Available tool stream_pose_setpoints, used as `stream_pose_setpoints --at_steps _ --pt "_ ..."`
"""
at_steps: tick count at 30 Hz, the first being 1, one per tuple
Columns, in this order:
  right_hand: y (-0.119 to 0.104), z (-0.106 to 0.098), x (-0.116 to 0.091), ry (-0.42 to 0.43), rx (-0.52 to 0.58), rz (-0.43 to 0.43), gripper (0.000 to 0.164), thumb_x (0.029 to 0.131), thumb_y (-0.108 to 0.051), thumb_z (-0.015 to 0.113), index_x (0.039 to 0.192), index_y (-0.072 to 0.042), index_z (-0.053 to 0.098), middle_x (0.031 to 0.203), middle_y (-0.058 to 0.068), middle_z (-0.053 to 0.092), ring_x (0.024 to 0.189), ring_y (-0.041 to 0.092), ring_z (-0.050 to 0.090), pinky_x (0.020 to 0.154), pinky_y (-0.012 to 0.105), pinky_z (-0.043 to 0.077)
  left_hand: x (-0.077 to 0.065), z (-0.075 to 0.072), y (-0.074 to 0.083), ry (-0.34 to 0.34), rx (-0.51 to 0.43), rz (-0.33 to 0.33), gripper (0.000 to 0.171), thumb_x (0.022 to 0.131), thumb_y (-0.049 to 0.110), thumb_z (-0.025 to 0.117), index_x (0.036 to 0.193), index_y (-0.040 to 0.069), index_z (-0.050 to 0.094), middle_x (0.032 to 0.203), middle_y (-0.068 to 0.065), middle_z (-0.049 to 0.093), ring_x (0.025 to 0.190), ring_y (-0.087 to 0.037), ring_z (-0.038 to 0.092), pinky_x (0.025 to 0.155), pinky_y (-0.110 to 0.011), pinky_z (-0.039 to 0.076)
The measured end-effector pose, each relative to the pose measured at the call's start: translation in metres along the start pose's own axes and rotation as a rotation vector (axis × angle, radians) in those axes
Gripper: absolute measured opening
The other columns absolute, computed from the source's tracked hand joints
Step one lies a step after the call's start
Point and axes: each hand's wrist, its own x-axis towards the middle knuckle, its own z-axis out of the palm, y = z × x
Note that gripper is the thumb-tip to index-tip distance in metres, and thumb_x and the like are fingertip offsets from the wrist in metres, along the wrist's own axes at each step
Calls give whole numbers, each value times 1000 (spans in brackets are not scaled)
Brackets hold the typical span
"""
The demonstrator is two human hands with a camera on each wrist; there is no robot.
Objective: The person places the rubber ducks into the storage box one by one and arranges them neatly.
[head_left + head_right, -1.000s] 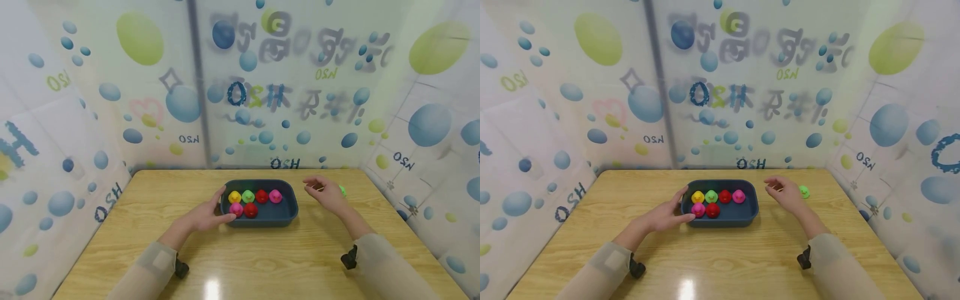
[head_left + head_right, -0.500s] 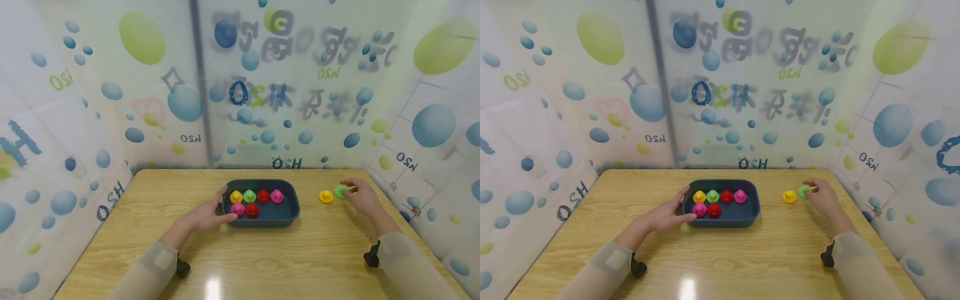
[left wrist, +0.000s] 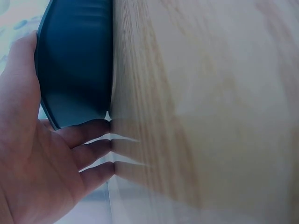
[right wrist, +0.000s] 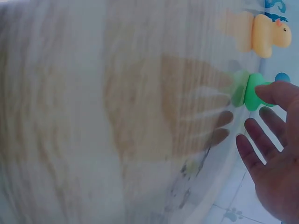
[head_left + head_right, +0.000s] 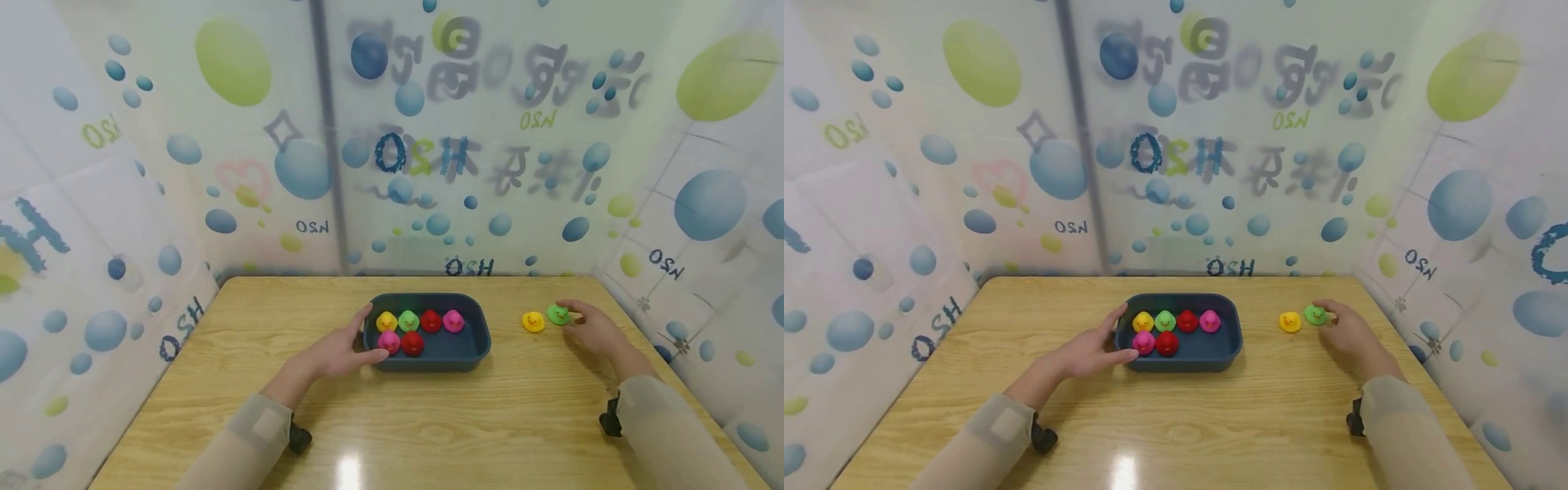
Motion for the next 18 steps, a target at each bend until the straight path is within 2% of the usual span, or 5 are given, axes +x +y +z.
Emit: stream_pose_setpoints --at_steps 2,11,18 --pt "0 0 -1 3 -14 10 65 106 -12 64 166 -5 41 164 41 39 136 61 50 105 73 50 0 0 0 -4 -2 -4 115 92 84 66 178 38 4 171 -22 46 146 -43 58 125 -64 44" --pt "-7 -3 -4 7 -37 50 60 104 -9 60 162 -1 47 157 38 48 131 55 54 108 72 48 -1 -2 3 -3 -9 -24 116 90 86 66 177 41 4 174 -20 43 151 -44 53 126 -65 42" --pt "-9 1 -9 16 -40 47 51 106 -10 65 154 2 56 148 35 54 119 47 61 96 58 57 -1 -1 2 -4 -6 -17 114 92 83 66 178 39 4 173 -21 44 150 -45 55 125 -65 42"
